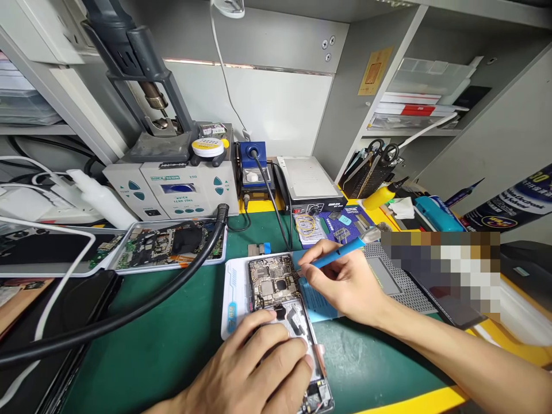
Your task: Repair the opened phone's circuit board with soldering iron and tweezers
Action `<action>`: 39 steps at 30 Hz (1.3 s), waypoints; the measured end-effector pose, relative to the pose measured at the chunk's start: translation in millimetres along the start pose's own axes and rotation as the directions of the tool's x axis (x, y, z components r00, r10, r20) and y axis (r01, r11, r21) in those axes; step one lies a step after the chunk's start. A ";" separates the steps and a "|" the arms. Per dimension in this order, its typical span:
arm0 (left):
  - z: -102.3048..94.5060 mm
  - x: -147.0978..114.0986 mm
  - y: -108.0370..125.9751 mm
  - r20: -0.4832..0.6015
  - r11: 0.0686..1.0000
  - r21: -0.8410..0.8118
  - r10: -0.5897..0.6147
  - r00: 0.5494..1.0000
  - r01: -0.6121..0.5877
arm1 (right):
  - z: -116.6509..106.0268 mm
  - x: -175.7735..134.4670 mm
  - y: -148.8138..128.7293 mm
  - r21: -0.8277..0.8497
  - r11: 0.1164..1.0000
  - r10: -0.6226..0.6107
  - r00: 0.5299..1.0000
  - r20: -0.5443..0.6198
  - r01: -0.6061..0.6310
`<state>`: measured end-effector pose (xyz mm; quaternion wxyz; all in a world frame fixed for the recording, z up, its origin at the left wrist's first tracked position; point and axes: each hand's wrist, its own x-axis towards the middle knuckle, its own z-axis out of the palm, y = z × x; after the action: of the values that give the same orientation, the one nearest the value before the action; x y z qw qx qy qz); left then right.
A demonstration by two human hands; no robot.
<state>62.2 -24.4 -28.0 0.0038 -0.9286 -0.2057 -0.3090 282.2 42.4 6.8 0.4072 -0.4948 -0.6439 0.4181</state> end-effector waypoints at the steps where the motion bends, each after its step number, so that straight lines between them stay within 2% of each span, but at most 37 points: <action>1: 0.0 0.2 0.1 -0.004 1.000 0.003 -0.001 1.000 0.001 | 0.2 -0.1 0.1 -0.001 1.000 -0.003 1.000 -0.009 0.003; 15: 1.5 0.5 0.9 -0.007 1.000 -0.007 -0.012 1.000 0.012 | 1.2 -0.3 1.0 -0.035 0.996 -0.082 0.997 0.002 0.082; 39: -11.1 6.2 -0.3 0.072 1.000 0.018 -0.023 0.997 0.022 | 2.6 0.9 1.9 -0.031 0.996 -0.081 0.996 -0.029 0.081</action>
<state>60.2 -23.3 -15.5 0.0010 -0.9367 -0.2189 -0.2733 280.2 43.2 4.3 0.4263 -0.4806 -0.6632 0.3841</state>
